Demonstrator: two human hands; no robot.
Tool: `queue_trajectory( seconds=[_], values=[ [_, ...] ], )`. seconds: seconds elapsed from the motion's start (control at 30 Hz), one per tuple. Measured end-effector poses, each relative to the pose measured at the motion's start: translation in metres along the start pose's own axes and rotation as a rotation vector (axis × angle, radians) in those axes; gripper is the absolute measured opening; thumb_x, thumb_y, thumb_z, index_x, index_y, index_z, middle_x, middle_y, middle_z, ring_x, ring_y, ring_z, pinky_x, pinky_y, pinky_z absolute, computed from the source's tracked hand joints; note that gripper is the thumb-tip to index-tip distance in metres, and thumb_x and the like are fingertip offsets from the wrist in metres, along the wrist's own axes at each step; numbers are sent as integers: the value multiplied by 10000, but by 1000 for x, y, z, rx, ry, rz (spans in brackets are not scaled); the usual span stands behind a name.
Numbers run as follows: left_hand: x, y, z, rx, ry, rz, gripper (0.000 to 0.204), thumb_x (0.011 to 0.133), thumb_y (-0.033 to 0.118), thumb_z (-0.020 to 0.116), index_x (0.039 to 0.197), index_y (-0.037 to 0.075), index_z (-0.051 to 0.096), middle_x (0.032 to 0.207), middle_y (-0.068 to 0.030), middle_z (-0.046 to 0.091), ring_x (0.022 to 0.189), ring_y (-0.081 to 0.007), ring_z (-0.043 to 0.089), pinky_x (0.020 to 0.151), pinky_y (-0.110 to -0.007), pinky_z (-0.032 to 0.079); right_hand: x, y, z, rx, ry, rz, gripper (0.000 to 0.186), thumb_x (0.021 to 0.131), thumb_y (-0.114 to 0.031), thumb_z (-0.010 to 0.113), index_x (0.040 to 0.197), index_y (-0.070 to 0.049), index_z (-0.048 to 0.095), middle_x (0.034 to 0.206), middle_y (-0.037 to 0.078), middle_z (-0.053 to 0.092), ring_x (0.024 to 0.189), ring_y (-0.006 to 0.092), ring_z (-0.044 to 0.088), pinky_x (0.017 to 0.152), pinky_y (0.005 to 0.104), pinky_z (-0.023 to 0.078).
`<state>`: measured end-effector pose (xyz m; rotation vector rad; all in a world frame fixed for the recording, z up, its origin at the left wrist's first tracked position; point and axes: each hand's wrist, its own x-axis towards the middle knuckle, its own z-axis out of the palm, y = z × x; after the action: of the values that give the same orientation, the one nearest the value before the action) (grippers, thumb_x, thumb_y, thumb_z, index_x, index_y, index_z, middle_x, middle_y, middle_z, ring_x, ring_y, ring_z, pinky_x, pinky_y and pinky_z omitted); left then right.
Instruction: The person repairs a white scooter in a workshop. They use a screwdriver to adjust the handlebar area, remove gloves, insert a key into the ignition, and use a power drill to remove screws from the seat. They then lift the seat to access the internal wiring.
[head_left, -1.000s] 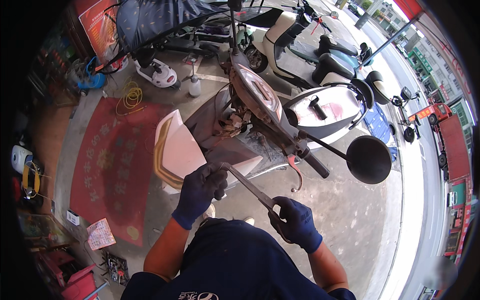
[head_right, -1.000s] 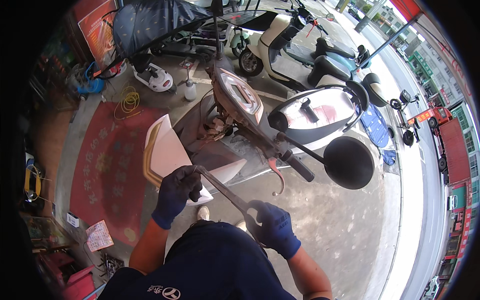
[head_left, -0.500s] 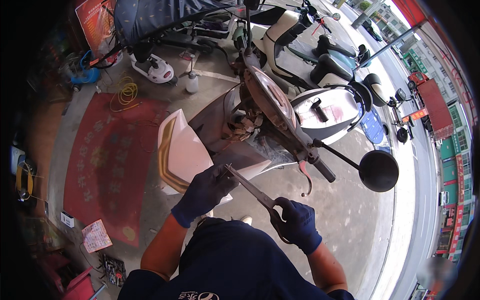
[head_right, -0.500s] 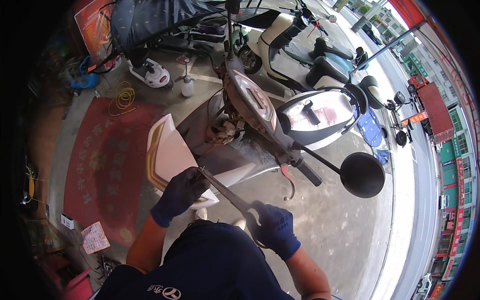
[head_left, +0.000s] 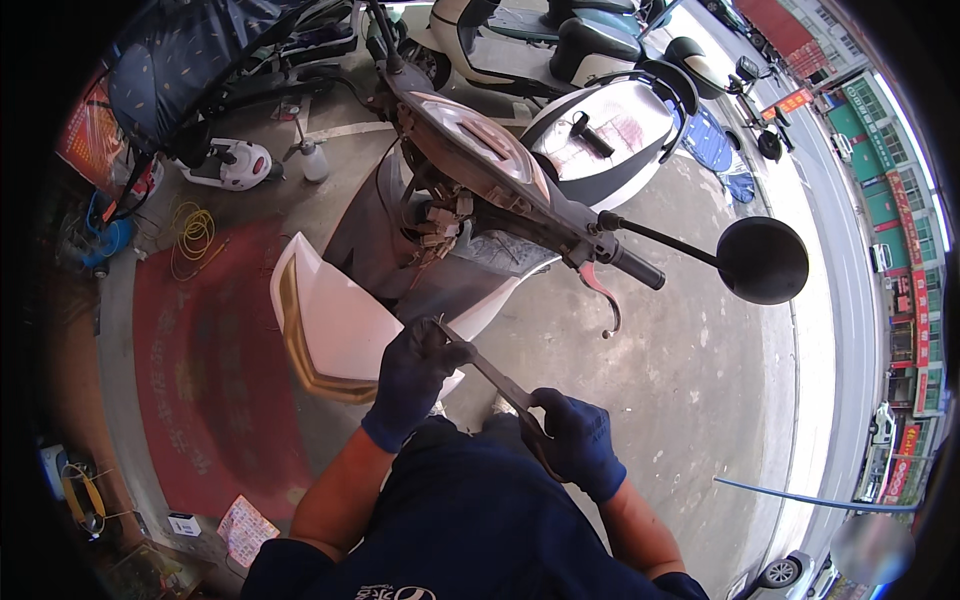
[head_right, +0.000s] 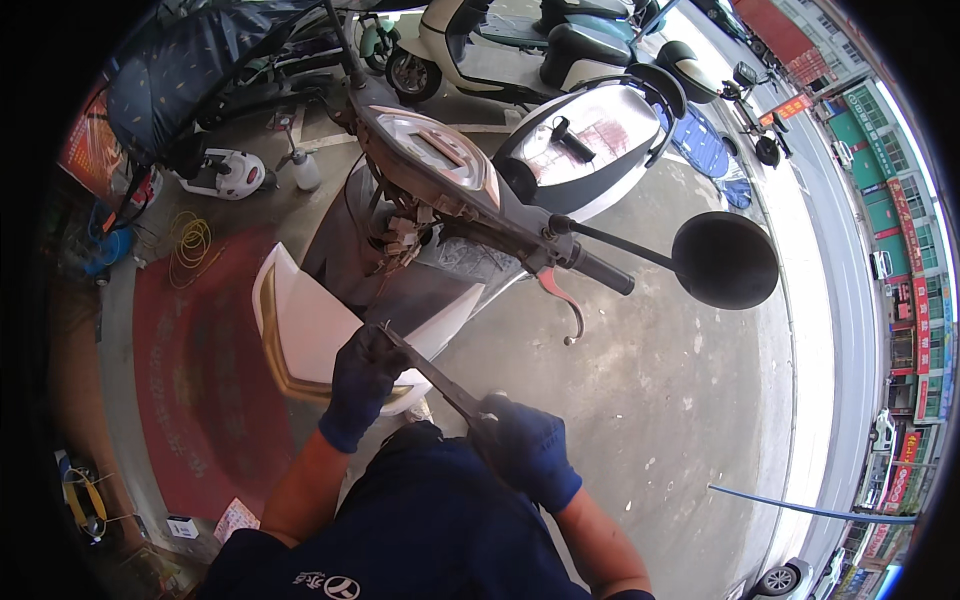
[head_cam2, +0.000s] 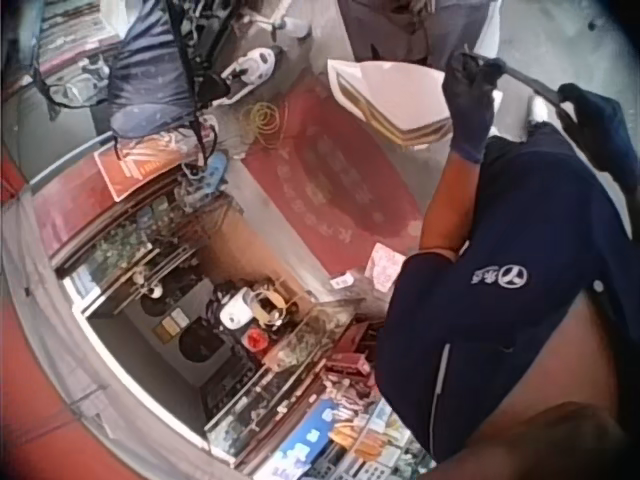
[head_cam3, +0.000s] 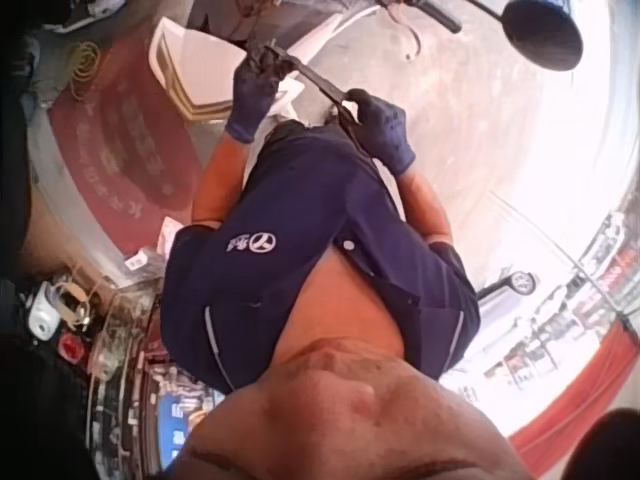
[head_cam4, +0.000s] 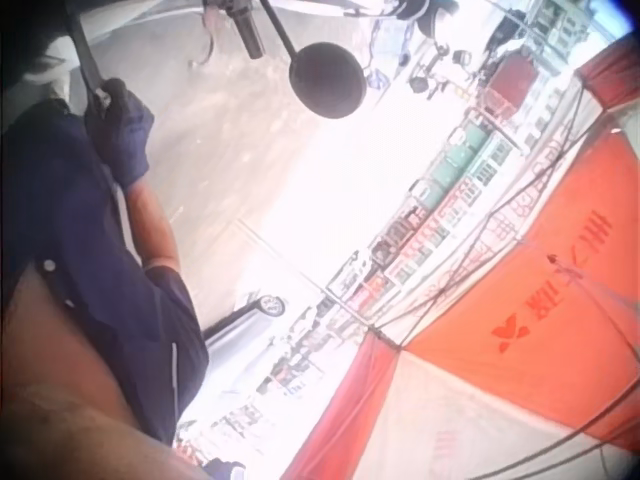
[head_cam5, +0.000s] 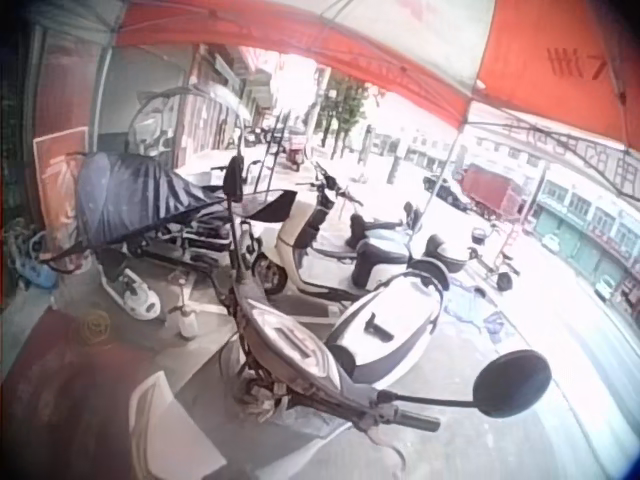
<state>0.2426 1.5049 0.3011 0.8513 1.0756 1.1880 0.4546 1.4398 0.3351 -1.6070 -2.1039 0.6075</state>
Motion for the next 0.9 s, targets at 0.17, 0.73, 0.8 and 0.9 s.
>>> queue_trajectory(
  seconds=[0.17,0.73,0.8,0.9],
  values=[
    [5,-23,11,160,32,65,393,858,226,768,674,103,443,589,48,424,565,-40,377,513,-247,347,-7,6,16,2,69,107,239,776,-183,756,959,-107,623,558,61,540,468,212,565,475,328,435],
    [-39,29,-34,176,305,-180,323,995,256,521,1172,-11,564,684,-114,641,476,-164,558,485,-268,463,28,278,227,388,-494,1009,564,826,-511,654,846,52,678,800,236,687,832,390,683,728,437,530],
    [-58,40,-38,323,472,-246,317,1004,268,493,1145,-10,555,621,-93,601,431,-139,512,435,-245,418,56,314,292,184,-370,883,557,822,-501,663,898,51,675,841,242,692,874,390,683,759,426,531],
    [-86,50,-48,417,726,-327,286,1016,251,456,1115,6,565,613,-60,570,455,-110,502,432,-234,407,113,339,343,-18,-435,423,558,903,-507,514,1137,-10,610,1128,209,666,1023,361,633,912,437,492]
  ],
)
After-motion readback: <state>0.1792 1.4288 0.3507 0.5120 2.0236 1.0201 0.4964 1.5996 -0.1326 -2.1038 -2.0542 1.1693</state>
